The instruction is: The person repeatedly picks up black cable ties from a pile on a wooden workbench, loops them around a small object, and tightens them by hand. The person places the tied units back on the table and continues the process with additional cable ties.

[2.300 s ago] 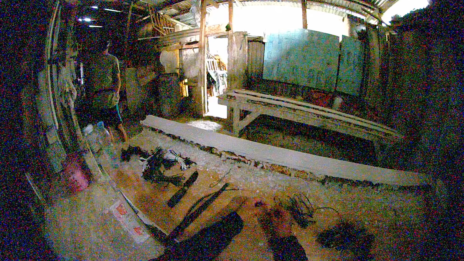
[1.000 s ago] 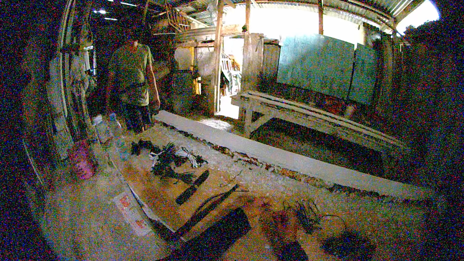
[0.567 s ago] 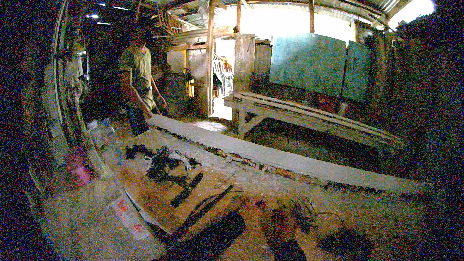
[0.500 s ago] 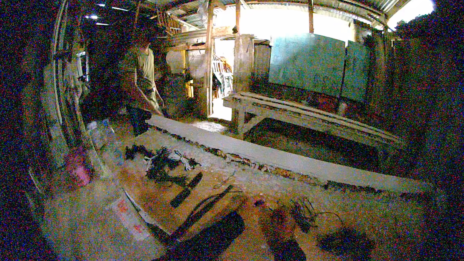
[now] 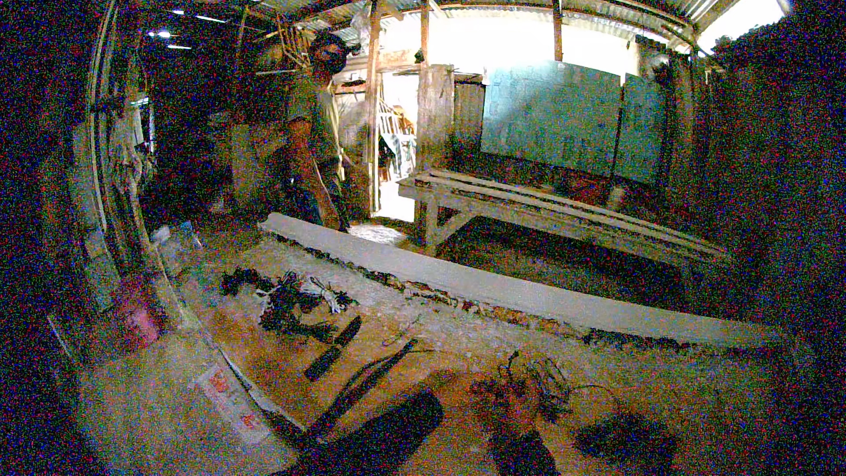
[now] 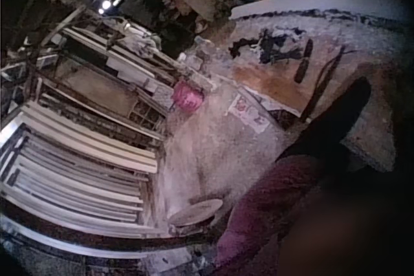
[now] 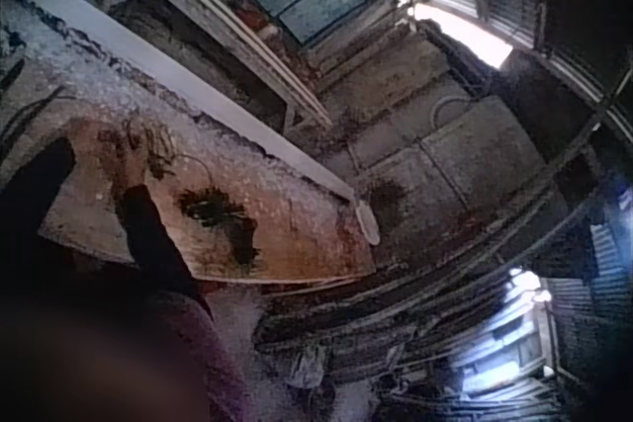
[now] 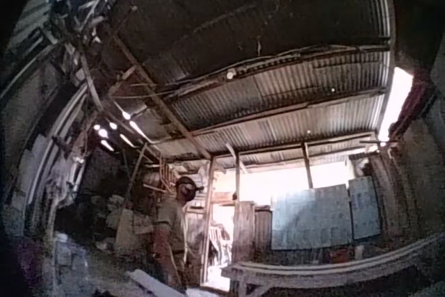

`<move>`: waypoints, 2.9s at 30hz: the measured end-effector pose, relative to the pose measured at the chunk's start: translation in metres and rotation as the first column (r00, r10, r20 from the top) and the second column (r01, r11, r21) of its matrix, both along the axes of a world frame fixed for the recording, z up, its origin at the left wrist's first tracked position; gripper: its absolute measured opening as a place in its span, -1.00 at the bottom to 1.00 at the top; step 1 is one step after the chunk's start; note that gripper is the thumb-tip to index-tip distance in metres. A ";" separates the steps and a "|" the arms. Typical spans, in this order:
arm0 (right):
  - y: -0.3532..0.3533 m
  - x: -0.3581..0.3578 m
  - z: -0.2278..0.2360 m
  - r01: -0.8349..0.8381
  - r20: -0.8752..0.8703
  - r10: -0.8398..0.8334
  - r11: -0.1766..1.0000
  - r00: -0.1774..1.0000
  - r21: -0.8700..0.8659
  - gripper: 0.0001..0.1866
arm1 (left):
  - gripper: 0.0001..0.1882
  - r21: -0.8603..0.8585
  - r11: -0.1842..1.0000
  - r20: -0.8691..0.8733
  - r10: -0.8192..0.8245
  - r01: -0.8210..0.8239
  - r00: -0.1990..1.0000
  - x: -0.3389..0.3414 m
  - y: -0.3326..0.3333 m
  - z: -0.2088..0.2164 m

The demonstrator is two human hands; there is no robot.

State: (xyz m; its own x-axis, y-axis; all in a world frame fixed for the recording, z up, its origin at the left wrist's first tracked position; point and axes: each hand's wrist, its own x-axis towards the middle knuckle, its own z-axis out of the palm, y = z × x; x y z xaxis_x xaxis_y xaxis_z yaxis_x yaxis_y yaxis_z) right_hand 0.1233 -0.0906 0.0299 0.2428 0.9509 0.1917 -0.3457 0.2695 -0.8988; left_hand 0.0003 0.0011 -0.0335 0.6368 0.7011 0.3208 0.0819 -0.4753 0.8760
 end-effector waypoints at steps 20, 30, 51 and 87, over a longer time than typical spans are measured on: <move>0.012 0.021 -0.007 -0.114 -0.259 0.127 0.991 0.958 0.068 -0.69 | -0.84 0.053 0.960 0.093 0.269 -0.275 0.958 -0.003 0.010 -0.007; 0.004 0.021 0.001 -0.285 -0.331 0.290 0.956 0.898 0.065 -0.80 | -0.80 -0.207 0.920 0.233 0.376 -0.333 0.897 -0.012 0.033 -0.023; 0.000 0.012 0.006 0.120 0.248 -0.146 0.986 0.958 0.118 -0.66 | -0.62 -0.109 0.975 -0.006 -0.197 0.195 0.980 -0.007 -0.007 0.018; -0.008 0.015 -0.002 -0.537 0.422 0.478 0.843 0.770 0.026 -0.84 | -0.89 -0.503 0.753 0.253 0.599 -0.425 0.760 -0.031 0.017 0.006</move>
